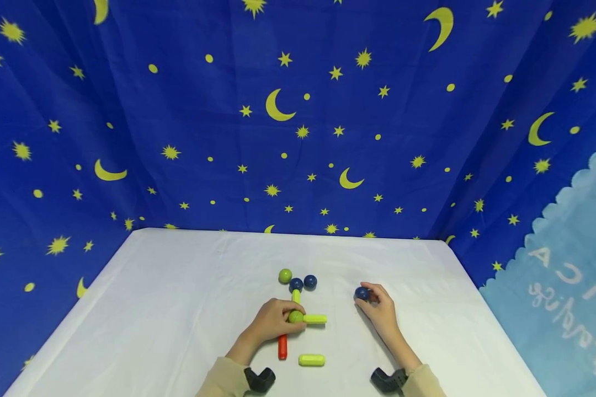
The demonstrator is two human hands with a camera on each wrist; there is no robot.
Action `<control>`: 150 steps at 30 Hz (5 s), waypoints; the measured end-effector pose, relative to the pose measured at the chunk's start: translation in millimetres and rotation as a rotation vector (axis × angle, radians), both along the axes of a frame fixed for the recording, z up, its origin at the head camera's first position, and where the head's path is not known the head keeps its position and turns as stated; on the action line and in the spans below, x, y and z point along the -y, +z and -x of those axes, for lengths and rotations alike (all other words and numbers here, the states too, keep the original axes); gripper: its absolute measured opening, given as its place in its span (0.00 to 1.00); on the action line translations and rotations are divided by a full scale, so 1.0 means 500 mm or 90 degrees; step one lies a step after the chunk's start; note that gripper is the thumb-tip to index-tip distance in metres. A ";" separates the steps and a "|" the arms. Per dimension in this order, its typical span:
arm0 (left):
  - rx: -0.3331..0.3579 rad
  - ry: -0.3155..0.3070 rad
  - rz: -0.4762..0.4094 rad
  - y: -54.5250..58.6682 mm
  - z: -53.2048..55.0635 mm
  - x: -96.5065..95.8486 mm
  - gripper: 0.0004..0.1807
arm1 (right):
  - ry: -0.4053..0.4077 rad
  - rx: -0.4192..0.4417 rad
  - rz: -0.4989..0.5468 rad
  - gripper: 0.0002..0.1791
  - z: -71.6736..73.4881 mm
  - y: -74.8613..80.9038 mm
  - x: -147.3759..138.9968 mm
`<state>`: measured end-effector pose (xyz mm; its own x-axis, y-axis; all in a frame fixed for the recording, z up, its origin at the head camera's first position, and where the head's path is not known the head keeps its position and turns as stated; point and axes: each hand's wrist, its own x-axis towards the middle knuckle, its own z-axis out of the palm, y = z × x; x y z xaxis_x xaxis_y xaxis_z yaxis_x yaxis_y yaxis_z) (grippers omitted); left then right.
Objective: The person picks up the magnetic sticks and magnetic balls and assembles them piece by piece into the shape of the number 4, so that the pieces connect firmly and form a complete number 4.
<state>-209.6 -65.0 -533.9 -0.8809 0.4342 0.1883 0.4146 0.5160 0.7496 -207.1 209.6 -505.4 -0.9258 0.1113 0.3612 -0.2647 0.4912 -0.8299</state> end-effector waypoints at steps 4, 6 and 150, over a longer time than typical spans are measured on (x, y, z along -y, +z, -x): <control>0.001 -0.003 -0.004 -0.003 0.002 0.000 0.13 | 0.006 -0.010 0.018 0.23 0.008 -0.019 -0.006; 0.002 -0.002 -0.004 -0.004 0.003 0.000 0.13 | 0.009 -0.008 0.032 0.24 0.007 -0.019 -0.005; 0.019 -0.015 -0.055 -0.006 0.009 0.005 0.17 | 0.430 0.086 -0.027 0.15 -0.129 -0.045 0.109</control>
<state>-213.9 -67.6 -536.8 -0.8765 0.4379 0.1998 0.4027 0.4398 0.8028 -142.8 155.2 -527.7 -0.8244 -0.5177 0.2288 -0.4197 0.2878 -0.8608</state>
